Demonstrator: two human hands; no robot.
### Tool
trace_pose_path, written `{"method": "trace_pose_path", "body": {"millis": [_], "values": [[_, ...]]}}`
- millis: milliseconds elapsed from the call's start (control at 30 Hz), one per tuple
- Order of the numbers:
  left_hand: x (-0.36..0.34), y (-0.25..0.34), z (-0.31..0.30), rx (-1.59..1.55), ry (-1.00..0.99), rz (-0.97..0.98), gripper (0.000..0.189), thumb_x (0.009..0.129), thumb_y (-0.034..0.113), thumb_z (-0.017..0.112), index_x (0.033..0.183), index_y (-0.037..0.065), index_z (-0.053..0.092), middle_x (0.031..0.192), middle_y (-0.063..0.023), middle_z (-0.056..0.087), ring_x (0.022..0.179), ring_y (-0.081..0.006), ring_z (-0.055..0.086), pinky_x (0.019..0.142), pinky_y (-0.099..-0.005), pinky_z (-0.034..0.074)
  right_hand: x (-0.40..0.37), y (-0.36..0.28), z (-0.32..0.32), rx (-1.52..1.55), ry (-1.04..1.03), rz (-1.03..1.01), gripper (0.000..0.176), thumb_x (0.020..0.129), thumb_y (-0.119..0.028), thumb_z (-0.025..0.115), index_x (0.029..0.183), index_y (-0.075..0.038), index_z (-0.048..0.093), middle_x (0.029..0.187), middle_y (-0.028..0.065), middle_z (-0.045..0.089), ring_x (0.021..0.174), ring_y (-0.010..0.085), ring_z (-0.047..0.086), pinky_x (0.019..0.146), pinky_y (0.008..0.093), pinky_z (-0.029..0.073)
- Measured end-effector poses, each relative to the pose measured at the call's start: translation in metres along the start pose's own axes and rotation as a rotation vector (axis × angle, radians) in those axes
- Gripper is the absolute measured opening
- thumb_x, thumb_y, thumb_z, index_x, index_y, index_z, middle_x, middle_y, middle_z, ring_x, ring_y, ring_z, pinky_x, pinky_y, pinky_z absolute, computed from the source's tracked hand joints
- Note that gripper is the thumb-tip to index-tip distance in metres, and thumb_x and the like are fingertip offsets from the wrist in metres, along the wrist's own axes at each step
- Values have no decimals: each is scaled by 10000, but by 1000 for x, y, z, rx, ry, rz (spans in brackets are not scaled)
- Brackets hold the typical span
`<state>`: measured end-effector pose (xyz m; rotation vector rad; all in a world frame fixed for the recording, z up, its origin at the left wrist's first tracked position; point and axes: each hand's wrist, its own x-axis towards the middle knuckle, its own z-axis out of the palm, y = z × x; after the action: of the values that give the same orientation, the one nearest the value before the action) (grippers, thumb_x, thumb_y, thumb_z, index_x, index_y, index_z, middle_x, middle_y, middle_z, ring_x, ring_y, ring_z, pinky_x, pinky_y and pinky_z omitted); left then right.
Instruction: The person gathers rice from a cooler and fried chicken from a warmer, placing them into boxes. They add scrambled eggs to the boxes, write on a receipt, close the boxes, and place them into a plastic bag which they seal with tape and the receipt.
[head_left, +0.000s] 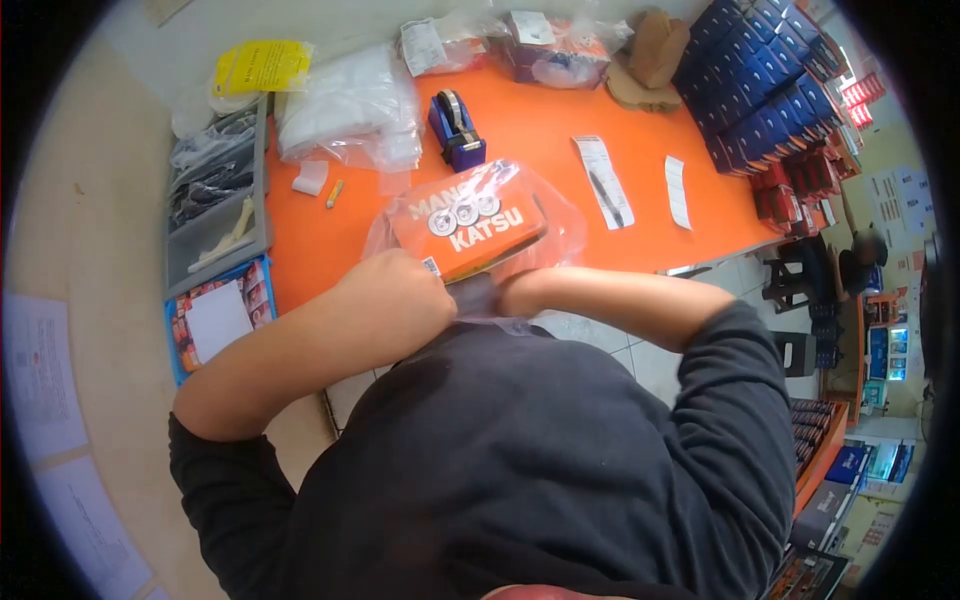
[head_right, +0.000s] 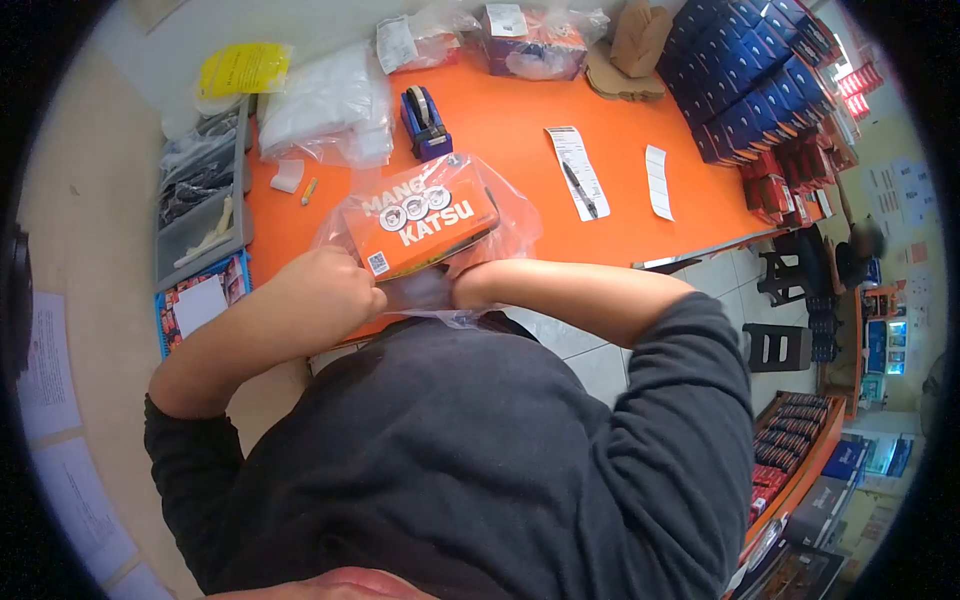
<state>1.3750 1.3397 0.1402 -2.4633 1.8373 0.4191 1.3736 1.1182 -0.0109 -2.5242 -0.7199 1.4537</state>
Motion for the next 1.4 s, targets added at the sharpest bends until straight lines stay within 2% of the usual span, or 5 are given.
{"method": "trace_pose_path", "body": {"millis": [567, 767, 1000, 1133, 1400], "values": [[7, -21, -106, 419, 53, -140, 66, 704, 51, 556, 753, 96, 547, 673, -63, 555, 765, -229, 575, 1015, -428, 310, -183, -50, -136, -1111, 63, 105, 137, 703, -244, 666, 813, -163, 678, 813, 6, 640, 768, 201, 609, 643, 384, 457], [29, 8, -105, 267, -65, -15, 32, 750, 99, 508, 735, 111, 533, 660, -37, 557, 769, -197, 581, 989, -444, 309, -222, -64, -126, -824, -297, -206, 156, 750, -141, 589, 848, -46, 665, 788, 102, 651, 776, 209, 624, 745, 368, 460], [11, -8, -44, -202, 540, -211, 388, 651, 241, 705, 993, 121, 564, 996, -109, 566, 1027, -271, 523, 957, -452, 339, -257, 74, -105, -34, 674, -662, 819, 517, -231, 808, 1254, -100, 475, 1322, 179, 426, 1258, 298, 373, 1044, 467, 259], [36, 2, 66, -1036, 880, -503, 615, 598, 253, 767, 1140, 105, 516, 1138, -144, 517, 1094, -337, 468, 921, -449, 363, -182, 166, 3, 173, 637, 57, 1172, 428, -280, 871, 1391, -98, 229, 1446, 221, 175, 1356, 358, 133, 1081, 476, 184], [113, 2, 97, -585, 664, -337, 385, 679, 79, 673, 1046, 31, 569, 938, -142, 598, 881, -356, 565, 779, -429, 435, -62, 60, -47, 174, 770, -618, 587, 580, -144, 749, 1101, -25, 505, 1163, 152, 495, 1100, 357, 457, 984, 440, 323]]}}
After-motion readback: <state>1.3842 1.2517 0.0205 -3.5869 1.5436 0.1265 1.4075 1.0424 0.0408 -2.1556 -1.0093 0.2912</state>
